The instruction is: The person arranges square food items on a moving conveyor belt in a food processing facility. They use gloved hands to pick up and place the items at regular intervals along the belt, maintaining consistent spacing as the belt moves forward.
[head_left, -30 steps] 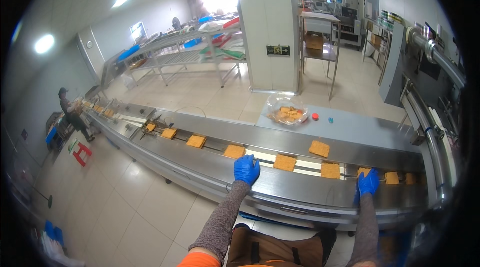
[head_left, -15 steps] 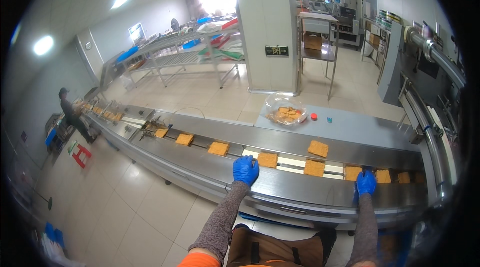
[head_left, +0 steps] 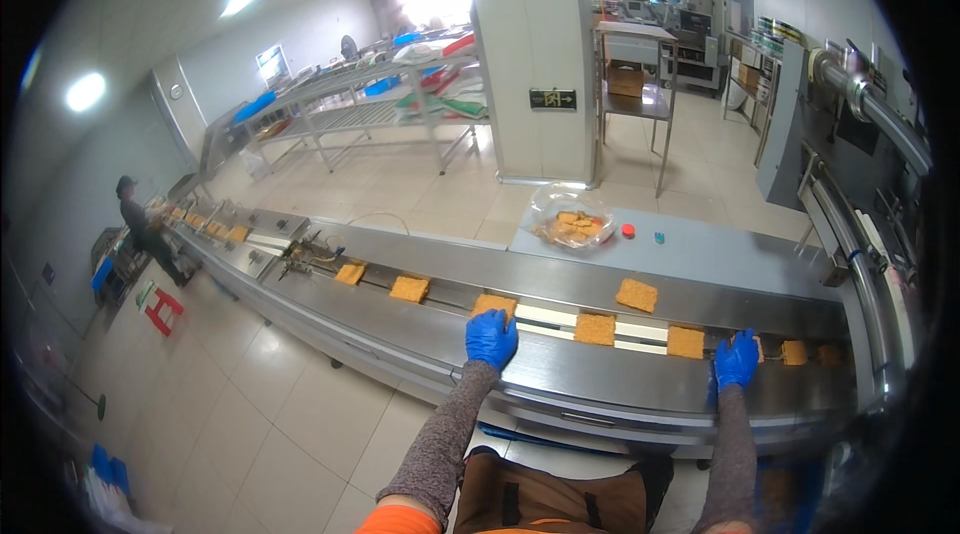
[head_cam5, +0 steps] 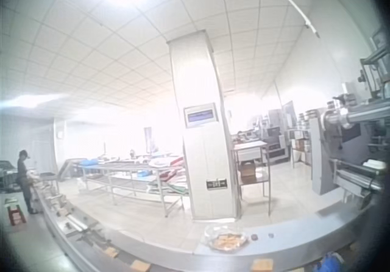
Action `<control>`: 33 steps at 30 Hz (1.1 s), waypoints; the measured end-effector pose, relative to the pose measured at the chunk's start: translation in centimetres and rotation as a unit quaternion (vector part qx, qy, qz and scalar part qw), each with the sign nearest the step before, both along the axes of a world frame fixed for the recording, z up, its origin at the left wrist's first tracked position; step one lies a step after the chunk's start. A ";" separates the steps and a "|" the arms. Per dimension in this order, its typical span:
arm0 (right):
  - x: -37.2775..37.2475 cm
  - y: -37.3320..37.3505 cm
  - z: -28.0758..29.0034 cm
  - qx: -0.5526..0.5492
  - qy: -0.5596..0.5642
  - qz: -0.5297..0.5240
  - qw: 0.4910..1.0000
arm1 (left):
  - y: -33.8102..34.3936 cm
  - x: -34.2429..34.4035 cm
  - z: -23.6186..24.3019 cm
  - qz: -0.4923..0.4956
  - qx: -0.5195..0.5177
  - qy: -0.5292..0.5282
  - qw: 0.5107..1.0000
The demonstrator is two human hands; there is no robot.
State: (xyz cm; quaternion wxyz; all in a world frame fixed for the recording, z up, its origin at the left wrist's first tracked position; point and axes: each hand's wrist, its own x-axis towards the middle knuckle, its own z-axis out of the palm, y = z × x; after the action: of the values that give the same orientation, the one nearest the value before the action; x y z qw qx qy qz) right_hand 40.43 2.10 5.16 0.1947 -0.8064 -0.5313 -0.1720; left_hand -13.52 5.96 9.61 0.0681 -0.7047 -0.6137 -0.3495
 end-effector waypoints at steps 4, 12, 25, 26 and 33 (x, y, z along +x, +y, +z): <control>-0.5 -0.2 -0.1 0.062 -0.010 0.021 0.998 | 0.0 0.0 0.1 -0.005 -0.013 -0.002 1.000; -0.6 -0.4 0.4 -0.035 0.120 -0.024 0.992 | 0.0 0.1 -0.2 0.000 0.021 -0.006 1.000; 0.3 0.7 -1.2 0.087 -0.012 0.046 0.995 | 0.1 -0.1 -0.4 -0.006 0.035 -0.017 0.999; 0.0 0.7 -1.2 0.084 -0.010 0.050 0.995 | -0.1 0.1 -0.2 -0.006 0.056 -0.023 0.998; -0.8 -0.5 1.9 -0.034 0.137 -0.003 0.990 | -0.4 0.1 0.5 0.004 -0.048 -0.032 0.998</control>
State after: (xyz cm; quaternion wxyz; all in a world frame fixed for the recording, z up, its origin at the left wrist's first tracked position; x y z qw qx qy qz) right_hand 39.60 1.59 7.02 0.2377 -0.8299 -0.5029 -0.0427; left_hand -13.42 5.60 10.14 0.0159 -0.6929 -0.6347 -0.3418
